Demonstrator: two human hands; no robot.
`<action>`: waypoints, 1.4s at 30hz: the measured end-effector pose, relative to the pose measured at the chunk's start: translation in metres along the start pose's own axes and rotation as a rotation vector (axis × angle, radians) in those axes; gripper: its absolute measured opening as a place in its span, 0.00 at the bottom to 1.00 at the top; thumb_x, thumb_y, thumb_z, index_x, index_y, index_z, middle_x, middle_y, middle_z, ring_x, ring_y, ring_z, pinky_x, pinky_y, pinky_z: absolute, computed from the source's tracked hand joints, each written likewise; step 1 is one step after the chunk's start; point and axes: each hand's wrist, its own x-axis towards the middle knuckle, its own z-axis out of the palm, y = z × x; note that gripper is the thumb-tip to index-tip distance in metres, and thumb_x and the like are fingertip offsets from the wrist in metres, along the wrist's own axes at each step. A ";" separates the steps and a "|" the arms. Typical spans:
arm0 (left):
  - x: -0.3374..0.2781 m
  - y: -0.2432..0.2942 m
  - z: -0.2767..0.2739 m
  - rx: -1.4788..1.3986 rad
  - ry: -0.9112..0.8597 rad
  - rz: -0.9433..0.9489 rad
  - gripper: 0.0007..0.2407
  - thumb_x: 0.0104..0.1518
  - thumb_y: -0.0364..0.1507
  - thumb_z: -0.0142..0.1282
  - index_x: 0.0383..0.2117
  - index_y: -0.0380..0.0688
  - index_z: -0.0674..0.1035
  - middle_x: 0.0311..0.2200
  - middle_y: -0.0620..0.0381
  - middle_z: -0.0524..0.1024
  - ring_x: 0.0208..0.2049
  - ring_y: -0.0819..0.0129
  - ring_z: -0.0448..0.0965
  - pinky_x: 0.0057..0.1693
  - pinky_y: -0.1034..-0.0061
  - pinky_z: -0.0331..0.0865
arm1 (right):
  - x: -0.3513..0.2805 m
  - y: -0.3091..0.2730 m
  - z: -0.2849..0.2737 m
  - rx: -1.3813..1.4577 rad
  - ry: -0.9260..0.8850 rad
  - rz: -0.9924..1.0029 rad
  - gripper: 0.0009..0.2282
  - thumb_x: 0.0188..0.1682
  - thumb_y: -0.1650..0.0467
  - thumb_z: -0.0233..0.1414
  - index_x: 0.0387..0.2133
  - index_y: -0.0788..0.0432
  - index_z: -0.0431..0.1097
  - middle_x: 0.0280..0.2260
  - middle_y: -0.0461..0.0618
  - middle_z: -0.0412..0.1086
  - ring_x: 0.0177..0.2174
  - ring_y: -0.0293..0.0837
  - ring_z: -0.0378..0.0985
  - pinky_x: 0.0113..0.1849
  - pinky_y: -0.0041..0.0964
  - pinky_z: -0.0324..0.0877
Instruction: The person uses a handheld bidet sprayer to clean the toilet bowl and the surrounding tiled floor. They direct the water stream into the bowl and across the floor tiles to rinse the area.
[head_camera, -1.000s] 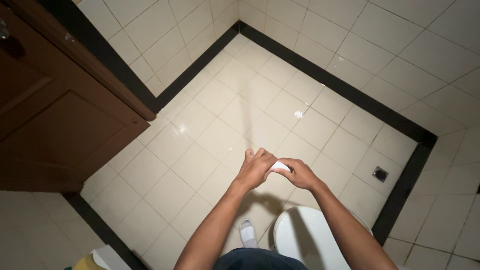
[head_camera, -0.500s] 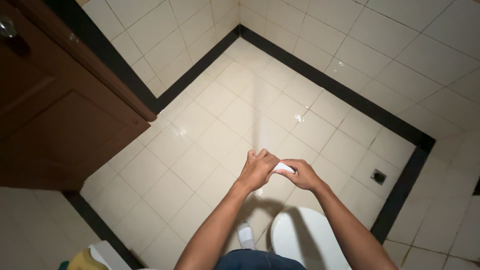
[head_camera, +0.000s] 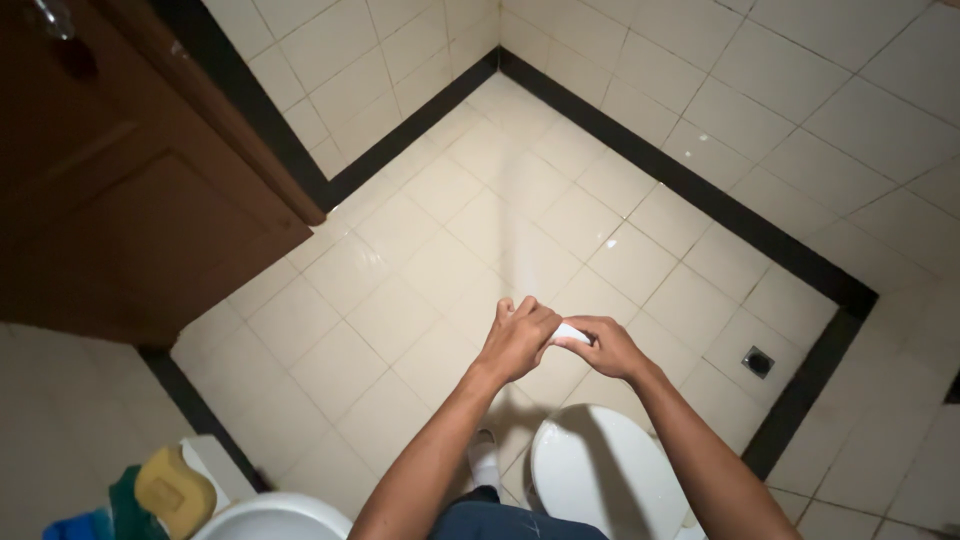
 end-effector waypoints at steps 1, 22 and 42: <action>-0.002 0.005 0.000 0.001 0.002 -0.006 0.06 0.53 0.26 0.62 0.36 0.48 0.80 0.36 0.62 0.79 0.45 0.62 0.73 0.51 0.54 0.58 | -0.005 0.000 0.000 0.000 -0.006 -0.003 0.11 0.47 0.65 0.60 0.43 0.52 0.79 0.32 0.48 0.79 0.23 0.42 0.67 0.28 0.37 0.67; -0.032 0.076 0.002 0.069 0.091 0.015 0.10 0.51 0.21 0.59 0.38 0.49 0.78 0.38 0.65 0.77 0.44 0.64 0.72 0.51 0.54 0.58 | -0.072 -0.010 -0.011 -0.042 0.131 -0.124 0.12 0.44 0.66 0.62 0.41 0.54 0.79 0.32 0.49 0.80 0.26 0.42 0.76 0.31 0.36 0.71; -0.042 0.101 0.001 0.164 0.143 0.034 0.13 0.49 0.19 0.59 0.39 0.49 0.77 0.40 0.65 0.75 0.47 0.63 0.72 0.49 0.56 0.57 | -0.089 -0.010 -0.014 -0.180 0.164 -0.226 0.14 0.43 0.64 0.63 0.43 0.51 0.79 0.26 0.48 0.74 0.23 0.44 0.73 0.28 0.39 0.69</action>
